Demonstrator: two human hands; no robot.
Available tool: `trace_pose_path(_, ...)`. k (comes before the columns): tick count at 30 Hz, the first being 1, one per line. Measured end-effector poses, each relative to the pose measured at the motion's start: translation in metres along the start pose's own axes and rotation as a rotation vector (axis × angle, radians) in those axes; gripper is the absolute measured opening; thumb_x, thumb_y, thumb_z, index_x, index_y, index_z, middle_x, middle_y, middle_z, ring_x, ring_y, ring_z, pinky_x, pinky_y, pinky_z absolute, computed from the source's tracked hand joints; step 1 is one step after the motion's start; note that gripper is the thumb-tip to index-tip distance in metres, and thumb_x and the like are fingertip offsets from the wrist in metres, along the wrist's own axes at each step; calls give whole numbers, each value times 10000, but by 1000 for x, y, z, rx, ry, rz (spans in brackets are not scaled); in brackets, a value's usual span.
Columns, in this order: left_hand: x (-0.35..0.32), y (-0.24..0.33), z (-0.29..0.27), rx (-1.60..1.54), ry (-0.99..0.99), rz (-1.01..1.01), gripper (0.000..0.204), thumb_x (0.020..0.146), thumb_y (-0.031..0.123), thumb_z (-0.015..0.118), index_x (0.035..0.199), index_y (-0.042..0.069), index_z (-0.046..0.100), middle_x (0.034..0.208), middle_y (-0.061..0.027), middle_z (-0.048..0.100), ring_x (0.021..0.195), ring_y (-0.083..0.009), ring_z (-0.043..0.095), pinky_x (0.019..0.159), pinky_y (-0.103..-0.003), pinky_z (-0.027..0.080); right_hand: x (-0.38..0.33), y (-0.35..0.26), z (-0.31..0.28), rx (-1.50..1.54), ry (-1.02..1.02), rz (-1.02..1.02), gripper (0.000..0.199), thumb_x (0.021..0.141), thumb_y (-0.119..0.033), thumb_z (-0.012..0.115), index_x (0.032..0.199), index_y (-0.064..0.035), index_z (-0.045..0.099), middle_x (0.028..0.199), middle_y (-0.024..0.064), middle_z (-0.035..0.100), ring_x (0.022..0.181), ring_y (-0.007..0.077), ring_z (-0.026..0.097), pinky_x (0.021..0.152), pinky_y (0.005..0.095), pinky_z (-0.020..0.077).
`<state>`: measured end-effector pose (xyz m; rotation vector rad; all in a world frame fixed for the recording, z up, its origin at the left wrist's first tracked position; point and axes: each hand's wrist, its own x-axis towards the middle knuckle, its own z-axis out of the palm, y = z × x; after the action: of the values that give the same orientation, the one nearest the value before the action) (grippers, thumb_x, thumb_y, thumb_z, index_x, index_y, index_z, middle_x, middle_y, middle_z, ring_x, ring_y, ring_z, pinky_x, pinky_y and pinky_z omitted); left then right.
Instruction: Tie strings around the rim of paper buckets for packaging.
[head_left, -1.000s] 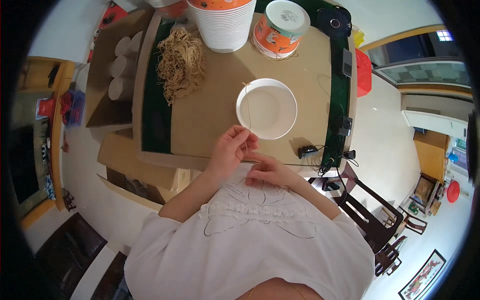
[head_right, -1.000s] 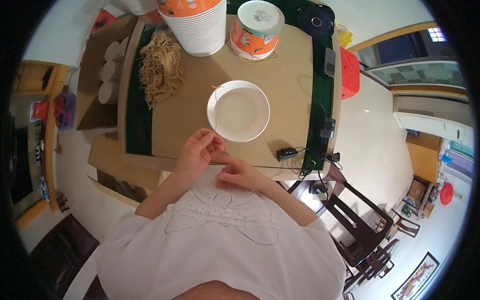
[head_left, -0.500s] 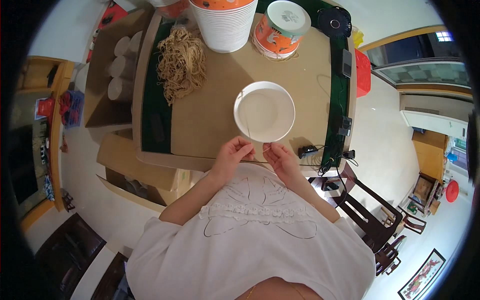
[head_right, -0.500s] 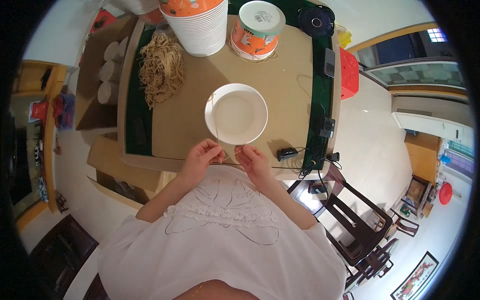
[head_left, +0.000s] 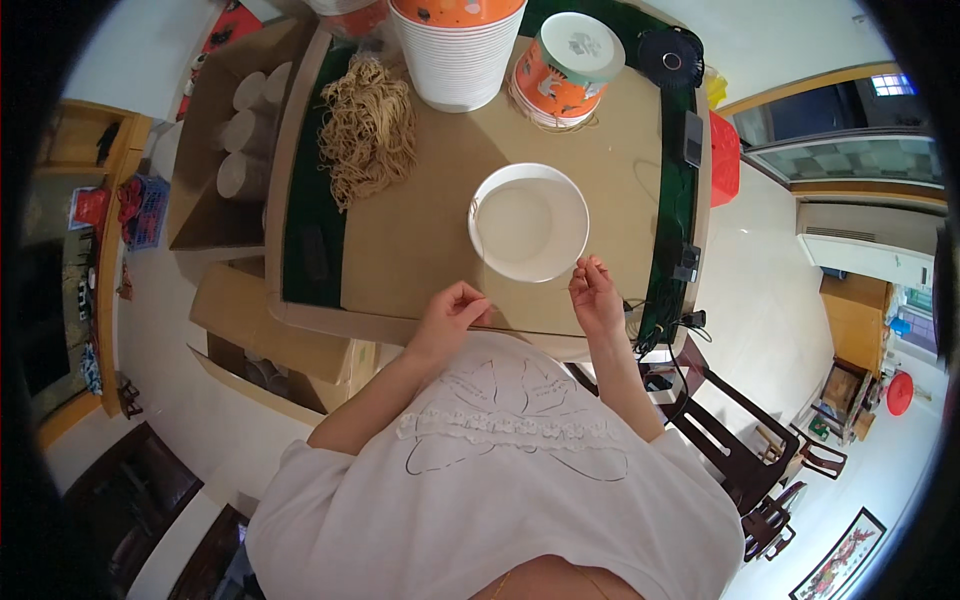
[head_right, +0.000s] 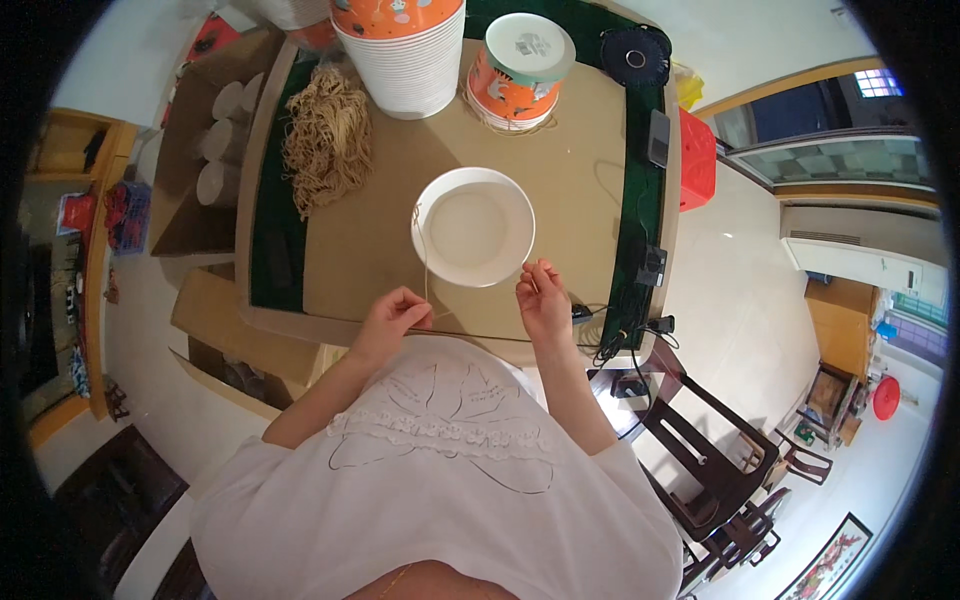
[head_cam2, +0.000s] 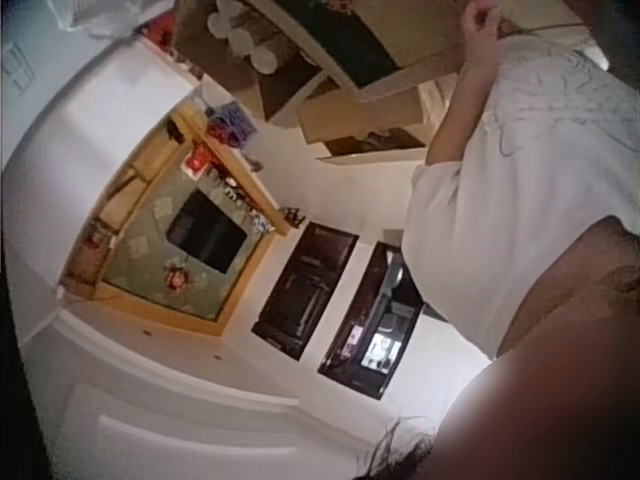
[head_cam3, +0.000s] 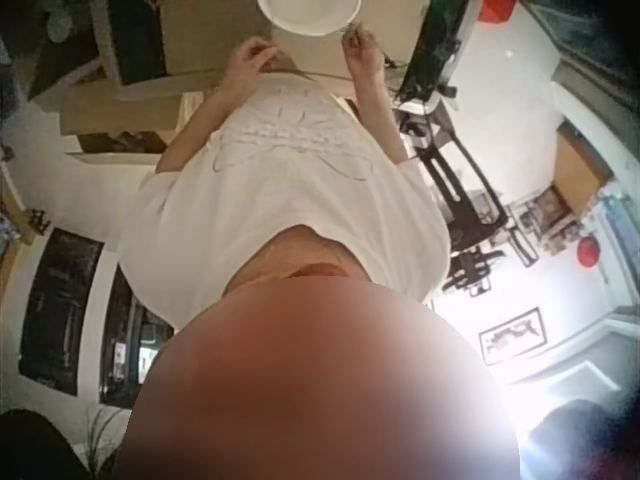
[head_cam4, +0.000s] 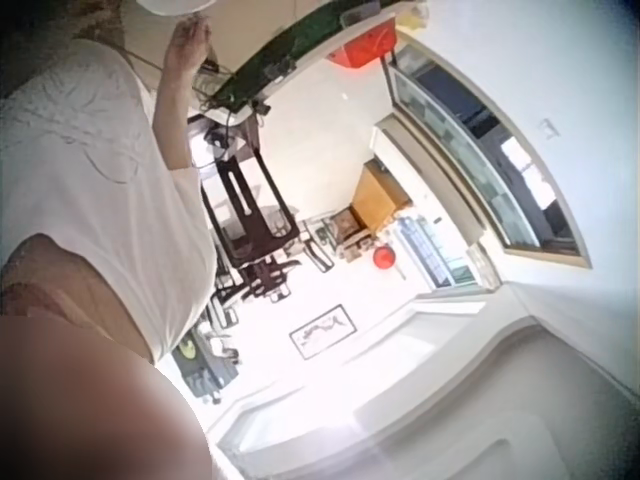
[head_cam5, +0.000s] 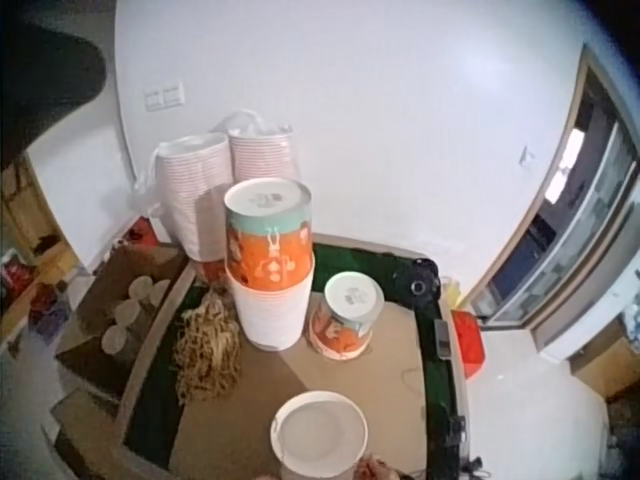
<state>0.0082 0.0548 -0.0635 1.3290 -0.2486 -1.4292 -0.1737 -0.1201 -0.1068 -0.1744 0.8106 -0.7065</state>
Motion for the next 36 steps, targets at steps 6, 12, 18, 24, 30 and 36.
trace_pose_path(6,23,33,37,663,324,727,183,809,31,598,984,36,545,940,-79,567,922,-209,568,751,-289,478,4,-10,5,-409,0,-140,295,874,-29,538,1143,-48,420,898,100,613,749,111,567,603,184,445)
trace_pose_path(12,86,18,82,974,-39,708,303,703,88,651,970,19,524,980,-151,549,949,-338,524,784,-420,448,7,-12,15,-587,86,-234,193,858,-60,586,1043,-26,543,869,82,639,750,118,598,600,184,432)
trace_pose_path(18,97,48,58,883,20,629,220,733,74,607,944,32,564,785,-124,614,699,-260,616,625,-360,481,25,-5,42,-924,-41,-454,98,846,-58,595,937,-24,602,839,30,625,754,100,568,634,207,436)
trace_pose_path(24,85,93,22,533,32,504,183,782,71,631,933,-17,573,755,-2,604,682,-51,548,618,-223,452,37,22,86,-896,-235,-467,68,839,-23,607,906,-14,607,886,25,571,787,105,560,695,250,503)
trace_pose_path(30,77,91,3,447,57,407,188,741,44,639,909,-12,576,792,-41,623,715,-93,583,656,-250,480,31,37,99,-840,-341,-425,87,841,7,585,925,-10,598,946,40,511,821,131,577,694,271,545)
trace_pose_path(36,77,87,-9,440,70,349,163,739,-10,629,892,-10,573,822,-37,613,746,-84,571,680,-234,471,32,41,94,-892,-355,-426,87,838,24,576,918,-5,596,951,52,505,824,140,586,695,274,551)
